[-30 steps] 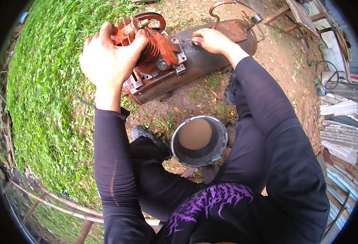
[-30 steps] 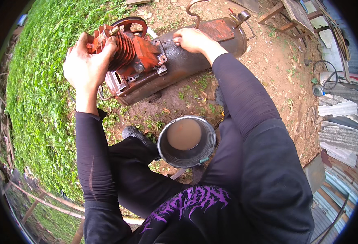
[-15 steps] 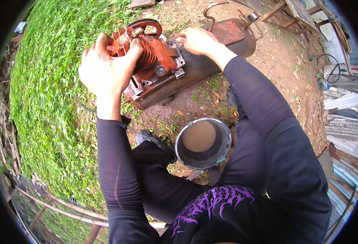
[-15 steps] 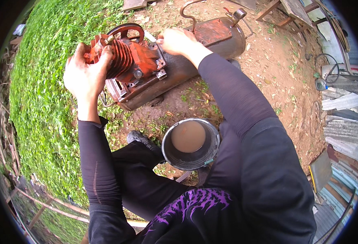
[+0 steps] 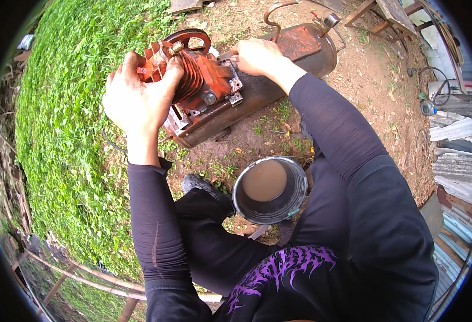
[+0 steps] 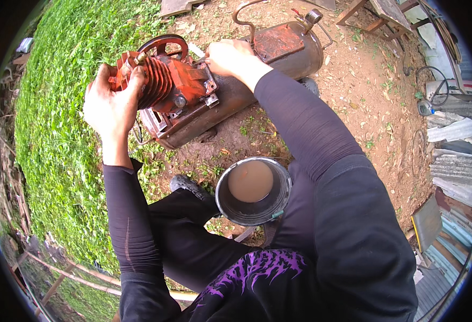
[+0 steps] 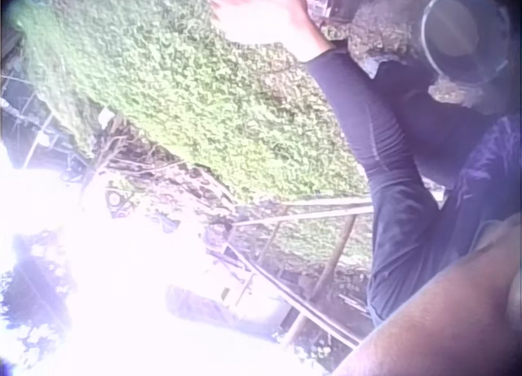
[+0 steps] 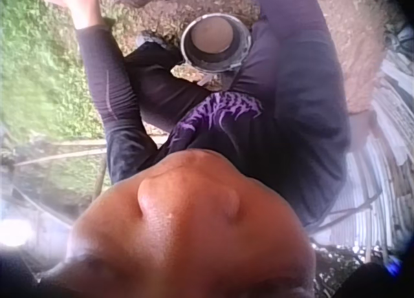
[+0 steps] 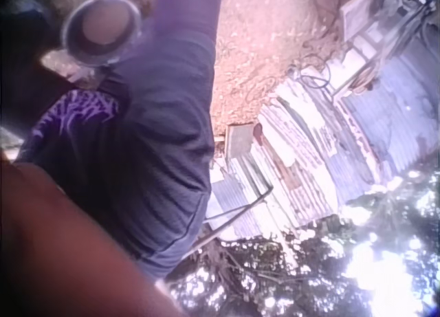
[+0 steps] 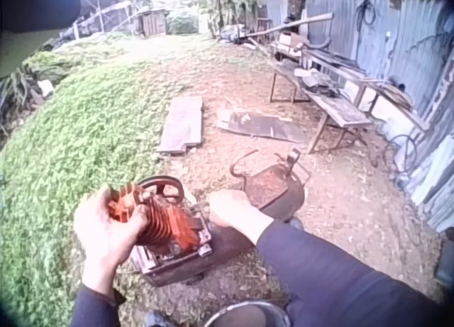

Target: The person cleans a metal plate in a bucket of water and then positions a red compressor head onto a large metal tank, aligning it with the mounting bracket and inserting bolts by hand.

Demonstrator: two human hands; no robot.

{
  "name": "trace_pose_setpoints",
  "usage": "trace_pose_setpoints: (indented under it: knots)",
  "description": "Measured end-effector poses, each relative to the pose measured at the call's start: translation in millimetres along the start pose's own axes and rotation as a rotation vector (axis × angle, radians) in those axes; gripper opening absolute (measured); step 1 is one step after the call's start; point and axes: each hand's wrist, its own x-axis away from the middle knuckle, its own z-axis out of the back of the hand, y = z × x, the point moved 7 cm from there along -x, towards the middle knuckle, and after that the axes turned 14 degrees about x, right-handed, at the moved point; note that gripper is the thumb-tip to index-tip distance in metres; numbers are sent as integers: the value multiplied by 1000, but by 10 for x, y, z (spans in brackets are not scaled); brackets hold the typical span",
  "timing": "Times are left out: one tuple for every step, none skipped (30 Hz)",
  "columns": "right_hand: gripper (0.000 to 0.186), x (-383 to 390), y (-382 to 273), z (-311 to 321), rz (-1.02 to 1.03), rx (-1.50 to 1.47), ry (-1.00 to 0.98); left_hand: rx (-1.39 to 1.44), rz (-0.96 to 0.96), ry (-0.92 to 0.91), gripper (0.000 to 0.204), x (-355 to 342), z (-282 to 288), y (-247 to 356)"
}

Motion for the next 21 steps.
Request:
trace_pose_setpoints:
  knots:
    - [30, 6, 22, 10, 7, -2, -15, 3, 0, -5, 50, 6, 14, 16]
    - [30, 10, 48, 37, 12, 0, -30, 10, 1, -8, 49, 6, 19, 29]
    - [29, 5, 52, 48, 18, 1, -44, 4, 1, -9, 49, 3, 25, 23]
    - [30, 9, 4, 66, 38, -9, -1, -2, 2, -11, 49, 0, 32, 16]
    - [29, -4, 3, 40, 22, 15, 19, 0, -2, -15, 49, -3, 12, 32]
    - [29, -26, -22, -13, 7, 37, 37, 7, -4, -9, 49, -5, -2, 38]
    - [29, -41, -30, -62, -10, 59, 56, 15, -6, -3, 49, -7, -16, 36]
    - [29, -25, -71, -90, -4, 50, 61, 17, -7, 3, 49, -5, -13, 24]
    - [29, -22, -61, -95, 0, 61, 63, 15, -9, 2, 49, -2, -15, 20]
    - [29, -18, -45, -99, 4, 71, 65, 13, -11, 1, 50, 2, -18, 20]
    - [29, -12, -74, -52, 13, 79, 69, 6, -12, 2, 50, 0, -6, 7]
    - [28, 26, -60, -21, 30, 94, 39, -2, -9, 1, 50, -1, -2, -7]
    - [28, 56, -43, 26, 40, 86, 21, -9, -6, -1, 50, -2, 0, -24]
    - [28, 92, -25, 79, 50, 80, 2, -14, -1, -3, 50, 3, -2, -32]
    - [28, 106, -27, 94, 60, 74, -18, -10, -6, -6, 50, 3, 2, -16]
    - [27, 76, -12, 53, 41, 50, -7, -6, -10, -9, 49, -1, 12, 17]
    - [27, 74, -18, 59, 28, 34, 14, -2, -14, -13, 49, 2, 14, 40]
    - [27, 65, -34, 65, 15, 17, 35, -7, -10, -7, 49, 4, 15, 34]
    - [27, 59, -49, 69, 3, -1, 56, -13, -6, -2, 49, 2, 12, 28]
    - [28, 48, -39, 21, -3, 3, 44, -15, -8, 2, 49, -5, 3, 34]
    - [29, 28, -23, -35, -9, 6, 33, -4, -9, 3, 49, -6, -3, 37]
